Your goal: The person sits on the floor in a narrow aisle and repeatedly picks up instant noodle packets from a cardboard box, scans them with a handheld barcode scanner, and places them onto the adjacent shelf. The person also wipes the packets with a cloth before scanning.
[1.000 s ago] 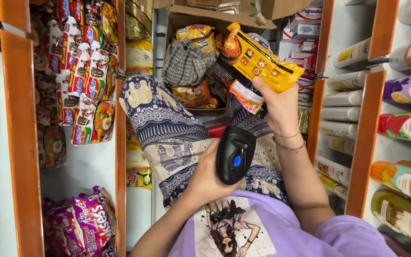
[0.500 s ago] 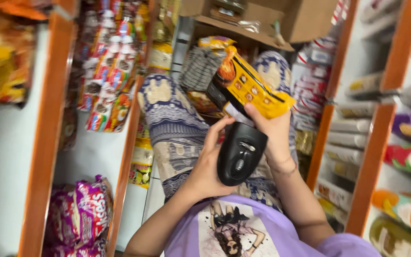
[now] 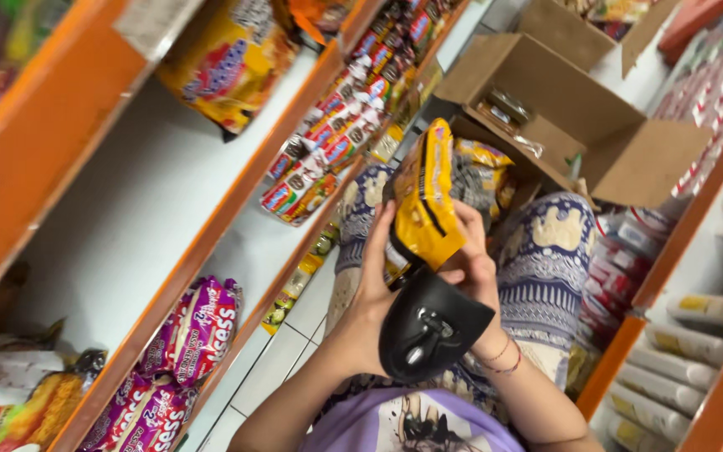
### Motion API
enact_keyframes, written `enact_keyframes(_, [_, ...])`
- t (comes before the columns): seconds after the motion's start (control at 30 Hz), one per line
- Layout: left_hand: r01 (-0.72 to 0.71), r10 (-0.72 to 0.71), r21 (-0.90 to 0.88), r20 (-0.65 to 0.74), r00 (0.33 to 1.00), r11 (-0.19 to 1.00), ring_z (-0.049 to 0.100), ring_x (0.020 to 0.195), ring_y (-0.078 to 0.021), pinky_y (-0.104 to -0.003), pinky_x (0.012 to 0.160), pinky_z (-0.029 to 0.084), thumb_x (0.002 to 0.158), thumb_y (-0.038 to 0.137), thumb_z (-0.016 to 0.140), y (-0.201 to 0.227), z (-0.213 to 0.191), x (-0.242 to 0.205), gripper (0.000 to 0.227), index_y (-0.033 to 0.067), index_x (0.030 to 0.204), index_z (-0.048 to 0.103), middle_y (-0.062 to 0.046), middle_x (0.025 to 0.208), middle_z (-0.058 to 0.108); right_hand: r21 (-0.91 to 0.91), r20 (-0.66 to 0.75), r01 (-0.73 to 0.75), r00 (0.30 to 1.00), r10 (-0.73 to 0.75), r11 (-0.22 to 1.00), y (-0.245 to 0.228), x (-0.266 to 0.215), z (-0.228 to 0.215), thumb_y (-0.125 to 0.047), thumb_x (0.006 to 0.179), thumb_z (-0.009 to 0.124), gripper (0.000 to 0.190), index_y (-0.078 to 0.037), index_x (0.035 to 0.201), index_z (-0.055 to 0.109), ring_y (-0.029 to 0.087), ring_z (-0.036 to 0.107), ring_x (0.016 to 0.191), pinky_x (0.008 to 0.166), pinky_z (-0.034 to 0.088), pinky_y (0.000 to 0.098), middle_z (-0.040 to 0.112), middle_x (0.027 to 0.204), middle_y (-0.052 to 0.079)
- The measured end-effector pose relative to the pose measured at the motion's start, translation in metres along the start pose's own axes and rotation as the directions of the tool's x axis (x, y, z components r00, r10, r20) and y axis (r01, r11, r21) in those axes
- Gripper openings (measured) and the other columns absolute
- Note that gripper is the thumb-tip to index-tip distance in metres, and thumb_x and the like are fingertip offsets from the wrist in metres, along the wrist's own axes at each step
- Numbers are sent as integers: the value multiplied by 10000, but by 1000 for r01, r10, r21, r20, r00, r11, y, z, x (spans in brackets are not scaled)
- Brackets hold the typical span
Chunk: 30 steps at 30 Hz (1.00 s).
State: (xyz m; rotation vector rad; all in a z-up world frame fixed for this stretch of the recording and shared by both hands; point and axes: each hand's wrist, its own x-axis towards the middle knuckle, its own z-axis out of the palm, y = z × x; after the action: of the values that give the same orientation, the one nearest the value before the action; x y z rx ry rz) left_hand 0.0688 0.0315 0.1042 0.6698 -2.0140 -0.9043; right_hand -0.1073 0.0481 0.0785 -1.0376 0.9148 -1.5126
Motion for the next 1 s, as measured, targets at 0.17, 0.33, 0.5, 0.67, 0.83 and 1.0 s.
enact_keyframes(0.17, [237, -299, -250, -248, 922, 939, 405, 1515, -481, -532, 1292, 338, 850, 369, 817, -9, -11, -15, 648, 229, 1442, 594, -284, 1651, 270, -79, 96, 1, 995, 6, 997, 2, 24, 25, -359, 1068, 579, 546, 47, 1434, 579, 217, 519, 1296, 1085, 497, 346, 371, 1552, 131])
enact_keyframes(0.33, [-37, 42, 20, -381, 924, 999, 409, 1514, -446, -541, 1287, 342, 791, 419, 736, -12, -45, -19, 755, 175, 1479, 541, -209, 1618, 361, -342, 153, 260, 963, -220, 903, 0, 64, 53, -200, 954, 757, 719, -7, 1554, 410, 247, 464, 1411, 1178, 477, 405, 321, 1587, 109])
enact_keyframes(0.5, [206, -606, -658, -463, 647, 724, 479, 1365, -478, -539, 1199, 410, 708, 450, 868, -37, -33, 6, 959, 262, 1487, 342, -288, 1458, 434, -147, 345, 171, 932, -112, 974, -1, 97, 69, -162, 785, 902, 1188, -66, 1682, 129, 237, 455, 1481, 1253, 367, 424, 410, 1609, 114])
enact_keyframes(0.67, [234, -75, 271, -490, 868, 934, 405, 1419, -373, -494, 1206, 348, 714, 479, 842, -34, -62, -9, 818, 133, 1425, 632, -233, 1409, 314, -196, 276, 243, 943, -184, 950, 27, 124, 84, -53, 781, 898, 1198, -86, 1721, 157, 236, 505, 1412, 1283, 396, 414, 479, 1544, 128])
enact_keyframes(0.83, [185, -73, 150, -549, 832, 971, 291, 1575, -499, -565, 1301, 278, 706, 346, 843, -29, -84, 6, 858, -37, 1416, 552, -236, 1586, 370, -129, 185, 303, 943, -277, 944, 51, 165, 93, 4, 762, 916, 1264, -106, 1692, 66, 260, 497, 1468, 1256, 460, 422, 386, 1614, 129])
enact_keyframes(1.0, [269, -167, 99, -570, 804, 958, 361, 1471, -439, -521, 1238, 349, 682, 286, 862, -32, -88, 23, 1056, -122, 1524, 372, -245, 1624, 361, -313, 189, 456, 889, -416, 833, 63, 197, 99, -16, 768, 945, 1224, -76, 1673, 124, 270, 462, 1496, 1254, 449, 430, 331, 1667, 140])
